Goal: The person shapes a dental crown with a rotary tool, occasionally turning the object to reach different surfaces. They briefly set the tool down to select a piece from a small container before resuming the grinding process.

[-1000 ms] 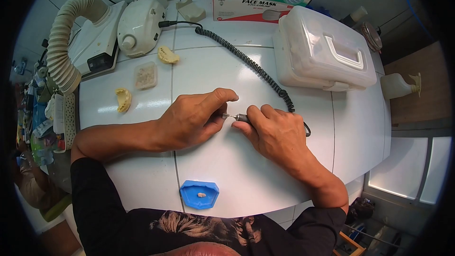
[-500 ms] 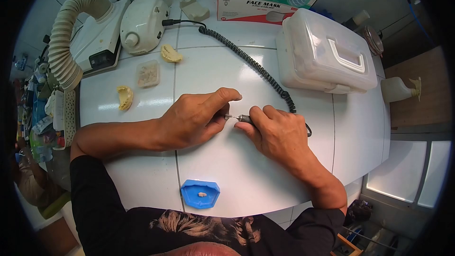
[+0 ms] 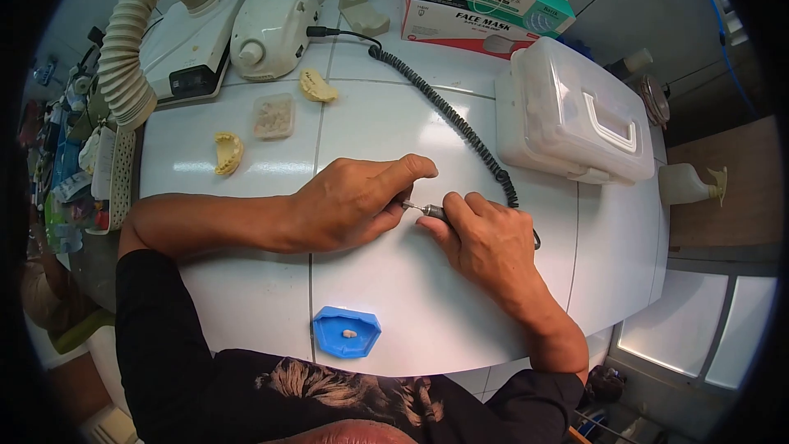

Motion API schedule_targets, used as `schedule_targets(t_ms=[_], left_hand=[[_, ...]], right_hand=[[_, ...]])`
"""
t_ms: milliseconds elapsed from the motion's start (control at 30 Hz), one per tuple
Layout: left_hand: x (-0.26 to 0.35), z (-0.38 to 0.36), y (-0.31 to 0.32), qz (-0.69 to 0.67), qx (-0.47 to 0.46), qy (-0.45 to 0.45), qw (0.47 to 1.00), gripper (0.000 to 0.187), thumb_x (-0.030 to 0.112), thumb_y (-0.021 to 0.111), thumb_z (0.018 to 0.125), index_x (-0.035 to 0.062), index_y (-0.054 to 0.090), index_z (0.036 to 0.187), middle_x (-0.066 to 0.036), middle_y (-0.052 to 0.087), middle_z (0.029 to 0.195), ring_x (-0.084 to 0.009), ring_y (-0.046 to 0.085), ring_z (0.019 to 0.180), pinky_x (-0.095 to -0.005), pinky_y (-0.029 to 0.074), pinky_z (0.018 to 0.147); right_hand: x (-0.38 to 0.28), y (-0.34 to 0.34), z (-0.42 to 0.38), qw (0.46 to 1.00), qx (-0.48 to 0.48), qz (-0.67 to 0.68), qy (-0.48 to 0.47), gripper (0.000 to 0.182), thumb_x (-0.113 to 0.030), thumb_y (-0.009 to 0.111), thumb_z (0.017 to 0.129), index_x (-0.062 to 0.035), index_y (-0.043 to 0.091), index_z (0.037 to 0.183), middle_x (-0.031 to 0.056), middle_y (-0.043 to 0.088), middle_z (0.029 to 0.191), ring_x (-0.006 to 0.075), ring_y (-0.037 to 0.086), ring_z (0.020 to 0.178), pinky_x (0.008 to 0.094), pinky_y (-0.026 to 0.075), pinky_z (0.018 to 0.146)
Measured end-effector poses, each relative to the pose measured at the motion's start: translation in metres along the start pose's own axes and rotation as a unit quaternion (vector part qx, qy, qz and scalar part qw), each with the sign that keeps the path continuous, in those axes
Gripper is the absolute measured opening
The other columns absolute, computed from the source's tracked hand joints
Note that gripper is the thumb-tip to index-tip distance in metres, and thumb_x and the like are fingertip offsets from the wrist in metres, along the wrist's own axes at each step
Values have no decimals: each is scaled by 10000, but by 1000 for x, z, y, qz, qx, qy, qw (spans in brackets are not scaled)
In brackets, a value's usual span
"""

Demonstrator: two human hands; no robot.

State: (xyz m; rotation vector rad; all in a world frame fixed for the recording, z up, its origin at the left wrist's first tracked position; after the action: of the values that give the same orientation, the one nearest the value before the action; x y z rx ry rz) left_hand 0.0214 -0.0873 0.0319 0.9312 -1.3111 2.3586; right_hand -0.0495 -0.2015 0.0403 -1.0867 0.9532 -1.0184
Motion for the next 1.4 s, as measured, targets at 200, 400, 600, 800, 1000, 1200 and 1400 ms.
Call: schedule_targets(t_ms=[200, 400, 600, 800, 1000, 1200, 1400], left_hand=[[3, 0, -2, 2, 9, 7, 1000, 605, -24, 803, 864, 88, 513, 1382, -145, 730, 865, -371, 758, 767, -458, 611, 667], [3, -1, -2, -7, 4, 6, 1000, 614, -26, 807, 860, 91, 503, 1380, -149, 723, 852, -389, 759, 789, -475, 599, 662], [2, -2, -1, -8, 14, 17, 1000, 635, -21, 821, 848, 90, 490, 1378, -128, 708, 840, -379, 760, 801, -472, 598, 656], [3, -2, -3, -6, 10, 16, 1000, 636, -19, 823, 849, 91, 491, 1380, -119, 709, 841, -366, 759, 792, -460, 599, 645], [3, -2, -4, -12, 15, 19, 1000, 630, -19, 819, 856, 89, 495, 1385, -117, 708, 833, -364, 758, 784, -457, 600, 645], [3, -2, -4, -16, 18, 20, 1000, 613, -17, 808, 867, 88, 498, 1386, -124, 703, 826, -367, 759, 781, -462, 598, 640], [2, -2, -4, -15, 15, 14, 1000, 602, -9, 804, 873, 89, 502, 1385, -132, 696, 815, -381, 757, 769, -471, 594, 634]], right_hand=[[-2, -1, 4, 1000, -10, 0, 10, 406, -450, 802, 997, -110, 622, 868, 42, 614, 703, 286, 648, 559, 419, 478, 499], [-1, 1, 3, 1000, -12, 0, 10, 391, -434, 799, 1002, -108, 624, 875, 45, 615, 712, 292, 647, 568, 416, 481, 511], [-1, 2, 4, 1000, -14, -3, 8, 388, -425, 803, 1001, -105, 624, 872, 45, 612, 715, 293, 645, 571, 416, 479, 515], [-2, 2, 4, 1000, -16, -3, 6, 385, -421, 806, 998, -105, 626, 872, 43, 597, 707, 294, 632, 563, 415, 475, 515], [-2, 1, 4, 1000, -19, -5, 5, 391, -426, 805, 998, -104, 625, 868, 42, 594, 706, 291, 629, 559, 415, 474, 514], [-1, 1, 4, 1000, -22, -3, 10, 391, -429, 806, 997, -102, 631, 874, 43, 595, 707, 293, 633, 563, 415, 475, 513], [0, 1, 4, 1000, -19, -2, 13, 384, -430, 804, 999, -105, 639, 880, 42, 600, 709, 293, 634, 564, 413, 472, 512]])
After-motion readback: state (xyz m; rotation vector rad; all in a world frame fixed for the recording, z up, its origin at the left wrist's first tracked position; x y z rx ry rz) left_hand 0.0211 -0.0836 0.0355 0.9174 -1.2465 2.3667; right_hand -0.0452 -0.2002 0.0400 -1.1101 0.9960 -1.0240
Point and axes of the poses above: each hand's wrist, its own z-axis towards the middle knuckle, its own y-axis out of the palm, x = y × z, the point moved 10 cm from there along z, towards the middle knuckle
